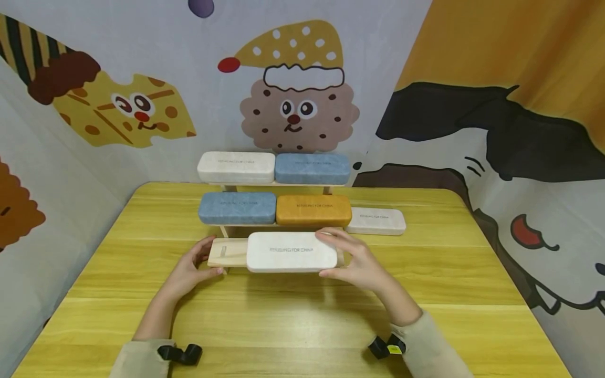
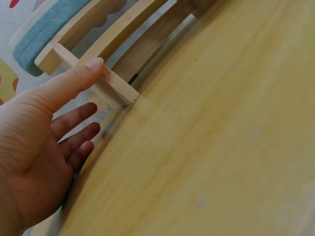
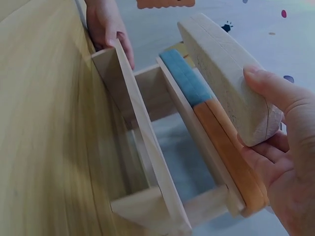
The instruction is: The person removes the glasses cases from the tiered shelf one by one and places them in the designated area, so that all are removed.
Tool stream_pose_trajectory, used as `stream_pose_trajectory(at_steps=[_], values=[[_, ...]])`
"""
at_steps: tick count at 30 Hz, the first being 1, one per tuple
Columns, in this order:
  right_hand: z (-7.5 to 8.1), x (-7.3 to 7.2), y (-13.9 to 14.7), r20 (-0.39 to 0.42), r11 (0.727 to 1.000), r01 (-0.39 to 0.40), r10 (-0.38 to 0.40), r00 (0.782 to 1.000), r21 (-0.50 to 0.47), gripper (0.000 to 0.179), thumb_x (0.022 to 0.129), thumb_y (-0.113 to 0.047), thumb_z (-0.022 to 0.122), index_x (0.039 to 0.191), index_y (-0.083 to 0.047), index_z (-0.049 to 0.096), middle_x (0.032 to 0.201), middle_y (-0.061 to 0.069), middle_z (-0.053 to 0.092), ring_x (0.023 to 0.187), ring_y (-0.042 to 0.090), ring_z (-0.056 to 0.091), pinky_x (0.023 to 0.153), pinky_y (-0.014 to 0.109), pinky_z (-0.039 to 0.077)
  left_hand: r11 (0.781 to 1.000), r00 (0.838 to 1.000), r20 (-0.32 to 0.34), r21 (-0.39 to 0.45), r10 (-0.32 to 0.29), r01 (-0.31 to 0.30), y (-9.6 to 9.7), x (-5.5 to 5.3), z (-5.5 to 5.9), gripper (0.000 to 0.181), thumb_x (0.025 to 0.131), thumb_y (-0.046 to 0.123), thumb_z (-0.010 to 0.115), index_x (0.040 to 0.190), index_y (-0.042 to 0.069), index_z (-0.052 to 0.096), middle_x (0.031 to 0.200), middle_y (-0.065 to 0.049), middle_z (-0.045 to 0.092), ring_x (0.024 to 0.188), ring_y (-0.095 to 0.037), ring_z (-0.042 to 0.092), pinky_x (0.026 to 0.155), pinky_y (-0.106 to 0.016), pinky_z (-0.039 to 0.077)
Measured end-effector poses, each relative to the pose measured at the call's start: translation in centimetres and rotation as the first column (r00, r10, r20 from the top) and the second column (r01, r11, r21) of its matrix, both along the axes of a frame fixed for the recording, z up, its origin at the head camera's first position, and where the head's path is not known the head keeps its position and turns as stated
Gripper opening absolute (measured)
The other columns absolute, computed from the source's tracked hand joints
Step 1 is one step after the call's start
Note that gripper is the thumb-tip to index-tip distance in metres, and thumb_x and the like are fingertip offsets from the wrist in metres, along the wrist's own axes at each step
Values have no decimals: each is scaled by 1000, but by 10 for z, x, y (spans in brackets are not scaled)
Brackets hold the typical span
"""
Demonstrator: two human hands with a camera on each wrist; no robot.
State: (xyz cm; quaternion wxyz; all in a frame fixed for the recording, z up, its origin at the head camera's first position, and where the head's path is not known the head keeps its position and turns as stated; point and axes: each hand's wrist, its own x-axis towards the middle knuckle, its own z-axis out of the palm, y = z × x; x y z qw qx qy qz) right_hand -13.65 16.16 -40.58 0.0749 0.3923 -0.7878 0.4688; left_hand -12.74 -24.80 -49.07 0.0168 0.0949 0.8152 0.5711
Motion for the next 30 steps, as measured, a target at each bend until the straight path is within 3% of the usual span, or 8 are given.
stream_pose_trajectory(at_steps=[9,13,20,30], values=[[6,3,25,-7,999,35,-35,999,7,76,65,-8,88,134,-3,55,136,16,50,127,32,42,101,58,30,1000,1000,11,-6,0,0,-1,-1,-1,86,78,12,81,148,3,31,135,-20,47,118,-33,44,96,-23,33],[9,6,37,7,998,51,-52,999,19,76,65,-5,88,134,-2,55,137,20,48,129,32,40,101,60,28,1000,1000,15,-10,-1,1,-1,-2,-1,87,78,13,81,148,4,31,136,-20,47,119,-33,44,98,-29,33],[11,8,57,20,999,35,-36,999,20,76,69,0,84,138,-5,52,140,12,46,131,25,38,107,35,27,1000,1000,27,-5,-2,2,-1,-1,1,87,79,14,80,149,5,30,137,-20,45,120,-33,43,101,-43,31],[12,11,85,85,999,-5,9,996,-47,77,68,16,78,137,4,47,139,20,42,130,21,37,105,27,32,1000,1000,21,2,-5,5,0,-1,1,87,79,15,81,149,7,31,136,-18,46,120,-31,43,97,-26,33]])
